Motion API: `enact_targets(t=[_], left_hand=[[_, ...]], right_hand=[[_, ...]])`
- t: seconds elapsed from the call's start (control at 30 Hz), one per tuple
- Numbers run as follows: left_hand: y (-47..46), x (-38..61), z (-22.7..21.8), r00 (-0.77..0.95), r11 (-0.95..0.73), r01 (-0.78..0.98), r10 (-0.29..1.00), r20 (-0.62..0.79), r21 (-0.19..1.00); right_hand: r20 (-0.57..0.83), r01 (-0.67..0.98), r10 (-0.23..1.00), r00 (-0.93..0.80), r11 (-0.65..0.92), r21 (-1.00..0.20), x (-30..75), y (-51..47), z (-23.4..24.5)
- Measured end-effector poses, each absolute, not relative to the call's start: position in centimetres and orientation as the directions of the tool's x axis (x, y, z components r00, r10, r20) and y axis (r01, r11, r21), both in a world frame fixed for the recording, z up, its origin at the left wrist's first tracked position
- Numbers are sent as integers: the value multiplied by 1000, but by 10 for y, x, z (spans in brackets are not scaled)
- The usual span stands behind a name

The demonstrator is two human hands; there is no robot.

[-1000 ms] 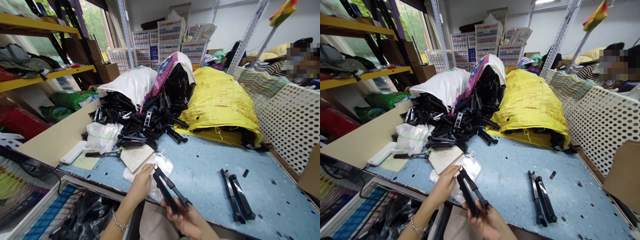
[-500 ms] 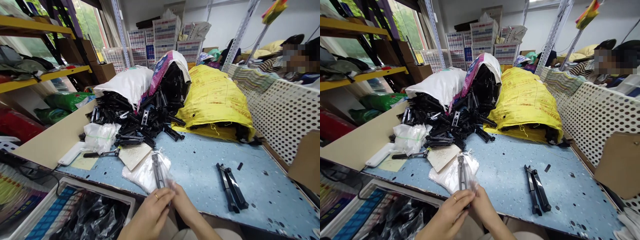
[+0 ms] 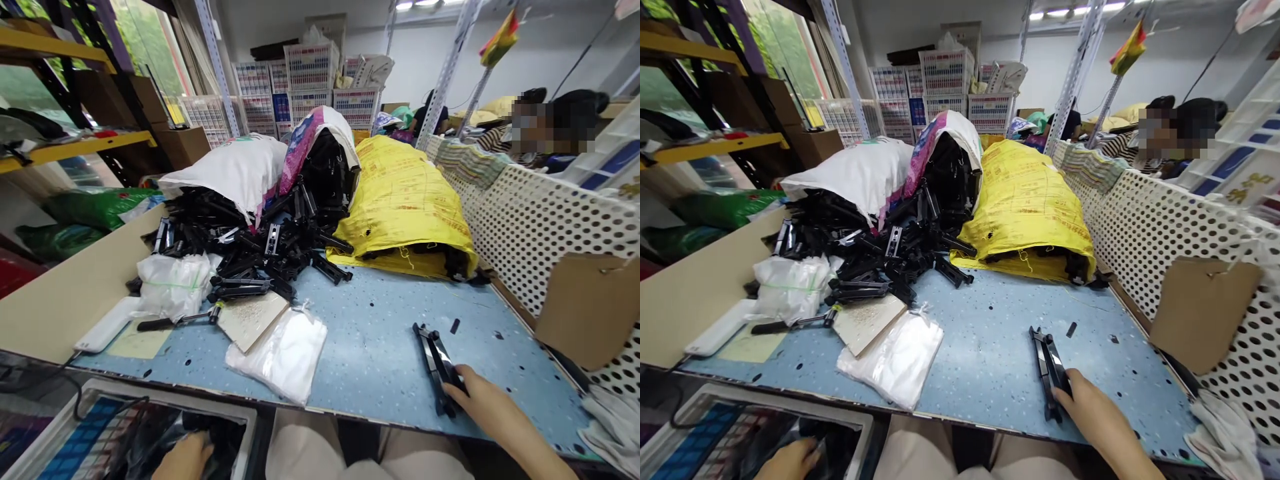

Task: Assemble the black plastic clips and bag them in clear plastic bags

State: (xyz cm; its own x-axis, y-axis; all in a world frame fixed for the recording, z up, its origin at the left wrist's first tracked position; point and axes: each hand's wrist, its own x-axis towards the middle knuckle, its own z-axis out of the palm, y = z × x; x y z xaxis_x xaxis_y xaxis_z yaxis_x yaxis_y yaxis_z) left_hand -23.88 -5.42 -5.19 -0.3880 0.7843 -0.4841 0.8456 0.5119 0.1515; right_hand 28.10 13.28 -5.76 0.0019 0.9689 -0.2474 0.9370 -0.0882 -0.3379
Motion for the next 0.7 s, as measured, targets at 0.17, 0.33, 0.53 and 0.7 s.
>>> enact_targets(t=[0.17, 0.33, 0.53, 0.7], left_hand=[[13, -159, -26, -259, 263, 830, 963, -77, 492], [61, -110, -40, -200, 112, 818, 975, 96, 565], [79, -142, -47, -307, 261, 544, 946, -100, 797], [75, -152, -44, -262, 286, 399, 946, -191, 871]], right_hand=[[-254, 685, 965, -68, -140, -715, 250, 128, -66], [-344, 238, 913, -218, -292, -926, 181, 121, -55], [-364, -159, 839, -405, -457, -875, 116, 116, -38], [-384, -307, 761, -523, -589, -747, 72, 119, -32]])
